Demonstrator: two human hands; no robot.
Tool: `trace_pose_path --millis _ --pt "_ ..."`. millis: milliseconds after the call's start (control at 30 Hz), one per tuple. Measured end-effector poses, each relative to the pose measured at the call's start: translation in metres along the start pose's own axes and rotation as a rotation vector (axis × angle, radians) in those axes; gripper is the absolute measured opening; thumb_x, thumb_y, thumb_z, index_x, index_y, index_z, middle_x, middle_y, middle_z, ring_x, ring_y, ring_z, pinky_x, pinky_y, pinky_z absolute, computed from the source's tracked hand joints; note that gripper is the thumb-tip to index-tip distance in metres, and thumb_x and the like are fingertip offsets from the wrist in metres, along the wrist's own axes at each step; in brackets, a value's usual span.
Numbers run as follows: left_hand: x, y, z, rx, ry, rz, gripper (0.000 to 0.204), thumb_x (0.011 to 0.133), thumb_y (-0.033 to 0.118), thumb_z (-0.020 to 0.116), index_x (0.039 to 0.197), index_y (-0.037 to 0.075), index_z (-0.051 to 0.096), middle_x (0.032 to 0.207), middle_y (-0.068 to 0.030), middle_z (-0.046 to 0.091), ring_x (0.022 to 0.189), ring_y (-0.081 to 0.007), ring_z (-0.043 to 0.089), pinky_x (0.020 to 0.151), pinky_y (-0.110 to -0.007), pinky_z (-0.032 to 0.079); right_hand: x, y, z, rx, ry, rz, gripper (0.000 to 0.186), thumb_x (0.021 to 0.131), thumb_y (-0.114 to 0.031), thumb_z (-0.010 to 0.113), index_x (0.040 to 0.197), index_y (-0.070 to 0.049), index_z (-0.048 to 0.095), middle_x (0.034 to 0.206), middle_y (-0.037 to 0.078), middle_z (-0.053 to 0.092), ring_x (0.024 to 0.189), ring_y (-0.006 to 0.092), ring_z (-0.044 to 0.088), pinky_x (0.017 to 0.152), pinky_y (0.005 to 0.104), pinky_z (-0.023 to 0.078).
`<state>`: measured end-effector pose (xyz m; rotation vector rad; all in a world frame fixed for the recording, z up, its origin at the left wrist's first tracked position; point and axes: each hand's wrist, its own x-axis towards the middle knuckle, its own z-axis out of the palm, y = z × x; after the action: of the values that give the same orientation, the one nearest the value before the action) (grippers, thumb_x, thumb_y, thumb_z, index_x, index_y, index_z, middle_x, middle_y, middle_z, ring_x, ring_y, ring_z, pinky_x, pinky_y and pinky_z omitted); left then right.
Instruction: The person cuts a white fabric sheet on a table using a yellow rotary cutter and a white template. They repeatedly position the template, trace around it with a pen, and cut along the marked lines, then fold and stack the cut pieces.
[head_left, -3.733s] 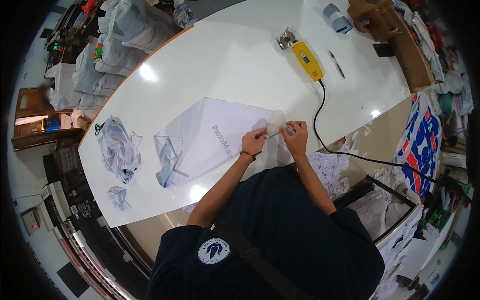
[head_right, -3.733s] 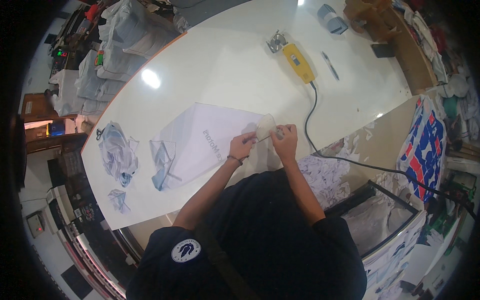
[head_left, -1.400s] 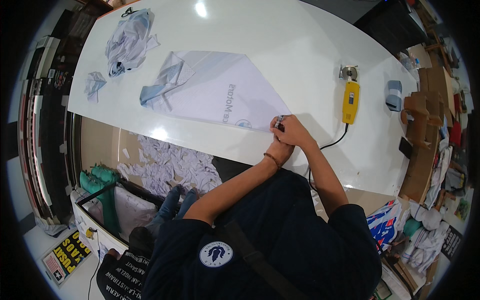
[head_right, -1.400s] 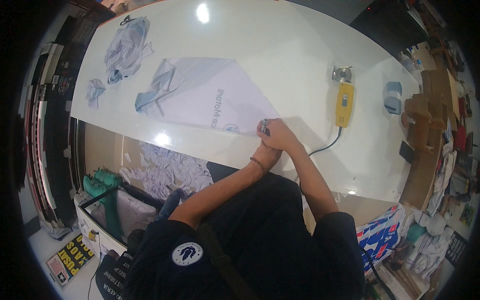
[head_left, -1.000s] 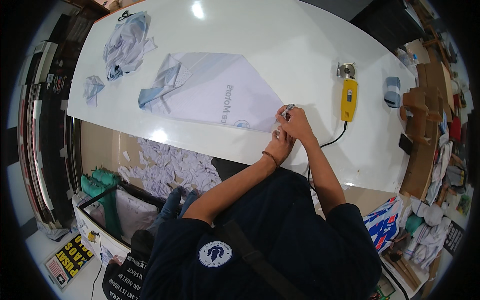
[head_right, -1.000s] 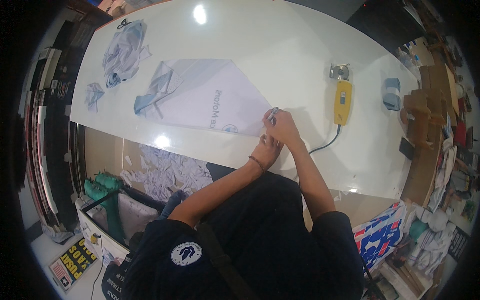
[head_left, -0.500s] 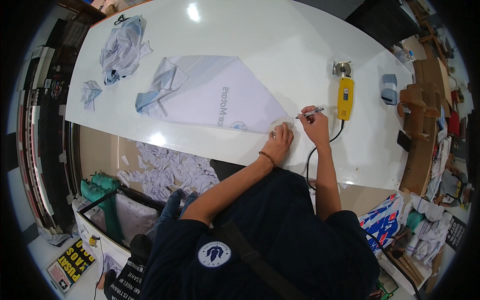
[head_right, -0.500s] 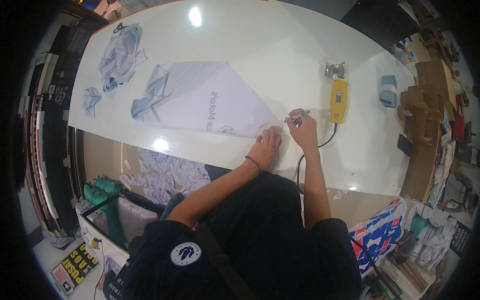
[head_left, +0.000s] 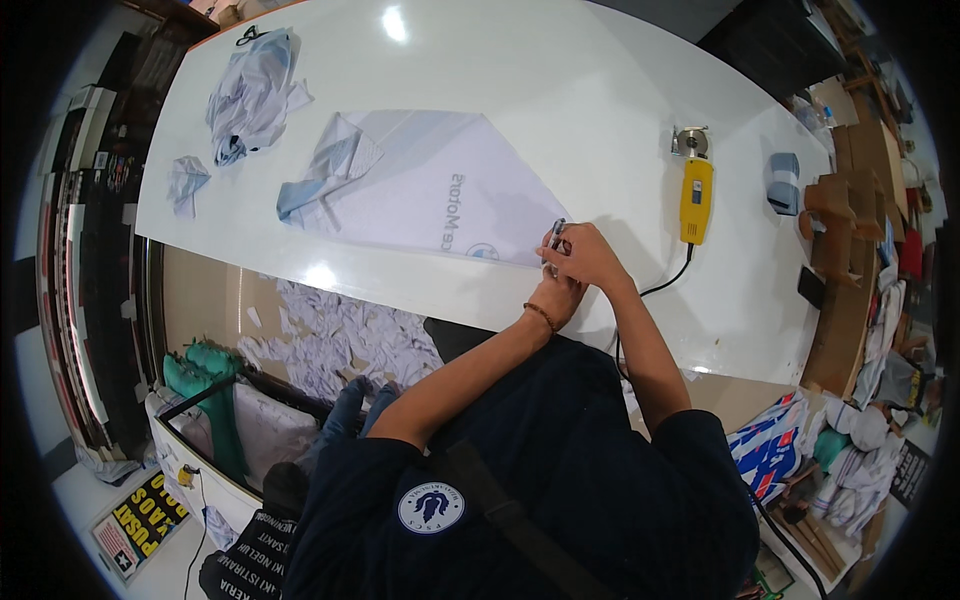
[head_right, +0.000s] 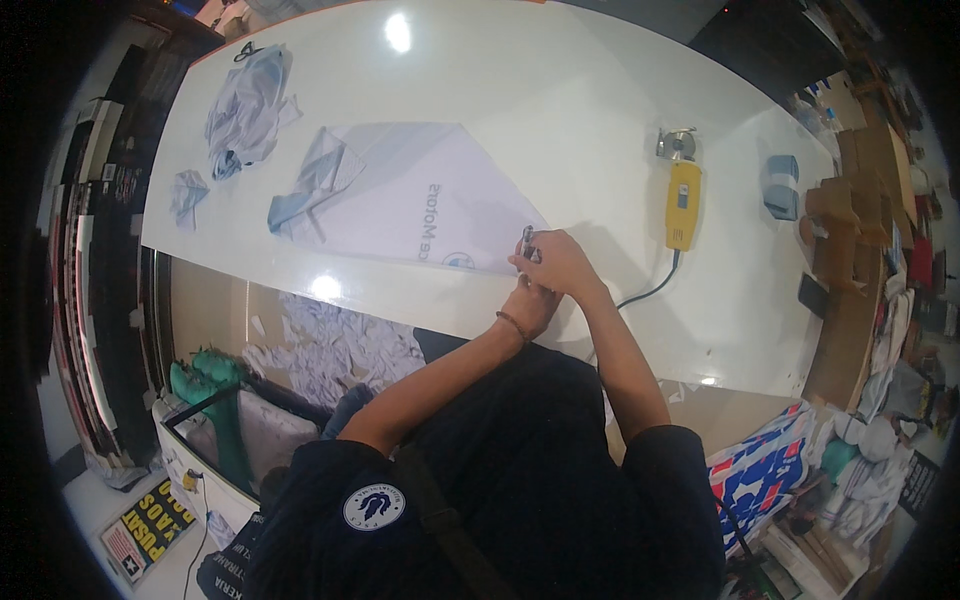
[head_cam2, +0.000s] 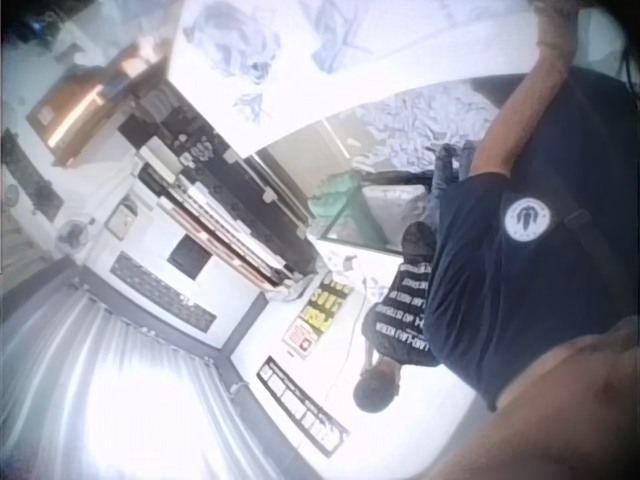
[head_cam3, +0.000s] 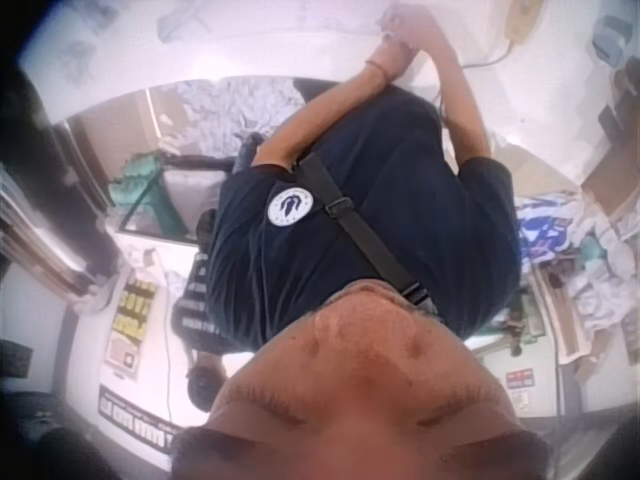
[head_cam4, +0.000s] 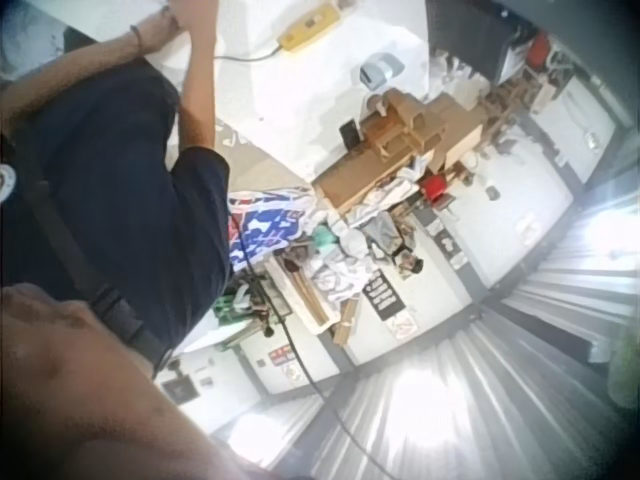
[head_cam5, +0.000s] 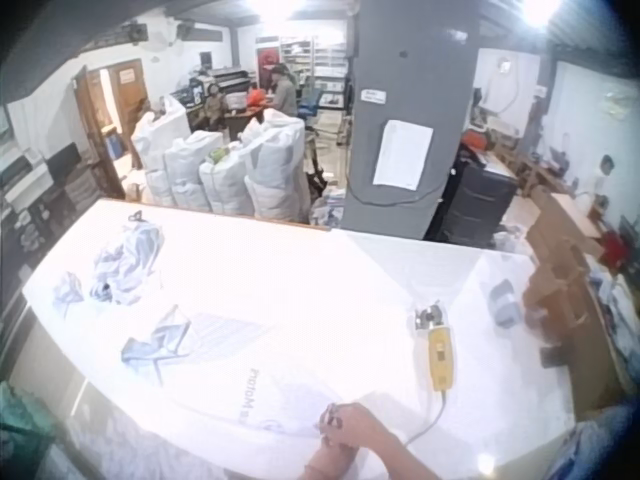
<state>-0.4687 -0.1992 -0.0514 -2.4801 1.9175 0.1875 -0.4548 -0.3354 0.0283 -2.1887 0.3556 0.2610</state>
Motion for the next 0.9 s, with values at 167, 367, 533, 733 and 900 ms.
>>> trace_pose_path --millis 167,367,533,733,900 --pt "-0.002 0.000 -0.001 0.057 0.032 0.019 0.049 0.096 0.020 0.052 0.140 0.000 0.051 0.138 -0.0251 0.056 0.128 -0.0449 0.052 0.097 -0.061 0.050 -0.002 -0.008 -0.003 -0.050 -0.013 -0.044 0.036 0.083 -0.040 0.074 0.087 -0.004 0.073 0.082 0.019 0.069 0.078 0.0371 0.066 0.073 0.0448 0.052" --pt "0.000 0.000 -0.004 0.026 -0.024 0.024 0.050 0.095 0.021 0.053 0.140 0.000 0.050 0.137 -0.0253 0.057 0.123 -0.0434 0.055 0.094 -0.059 0.051 0.001 -0.001 -0.001 -0.077 -0.021 0.001 0.039 0.084 -0.043 0.072 0.089 -0.005 0.074 0.084 0.019 0.069 0.083 0.0389 0.066 0.076 0.0458 0.052" --pt "0.001 -0.001 -0.009 0.023 -0.076 0.016 0.052 0.094 0.022 0.055 0.142 0.001 0.048 0.135 -0.0255 0.058 0.123 -0.0422 0.055 0.094 -0.057 0.052 0.002 -0.002 -0.005 -0.140 0.050 0.016 0.040 0.084 -0.044 0.071 0.088 -0.004 0.073 0.085 0.018 0.070 0.084 0.0384 0.066 0.078 0.0457 0.053" --pt "0.000 -0.002 -0.010 0.030 -0.064 0.019 0.052 0.094 0.025 0.055 0.140 0.001 0.052 0.143 -0.0289 0.050 0.128 -0.0439 0.052 0.097 -0.057 0.049 -0.002 -0.008 -0.010 -0.137 -0.021 0.007 0.039 0.084 -0.043 0.071 0.087 -0.004 0.072 0.087 0.016 0.070 0.083 0.0368 0.067 0.079 0.0456 0.053" --pt "0.001 -0.002 -0.006 0.059 -0.007 0.007 0.051 0.095 0.025 0.054 0.140 0.001 0.053 0.142 -0.0280 0.052 0.133 -0.0478 0.048 0.098 -0.059 0.049 -0.002 0.000 -0.002 -0.185 -0.003 -0.119 0.039 0.083 -0.043 0.072 0.085 -0.004 0.072 0.086 0.016 0.070 0.082 0.0369 0.066 0.078 0.0446 0.054"
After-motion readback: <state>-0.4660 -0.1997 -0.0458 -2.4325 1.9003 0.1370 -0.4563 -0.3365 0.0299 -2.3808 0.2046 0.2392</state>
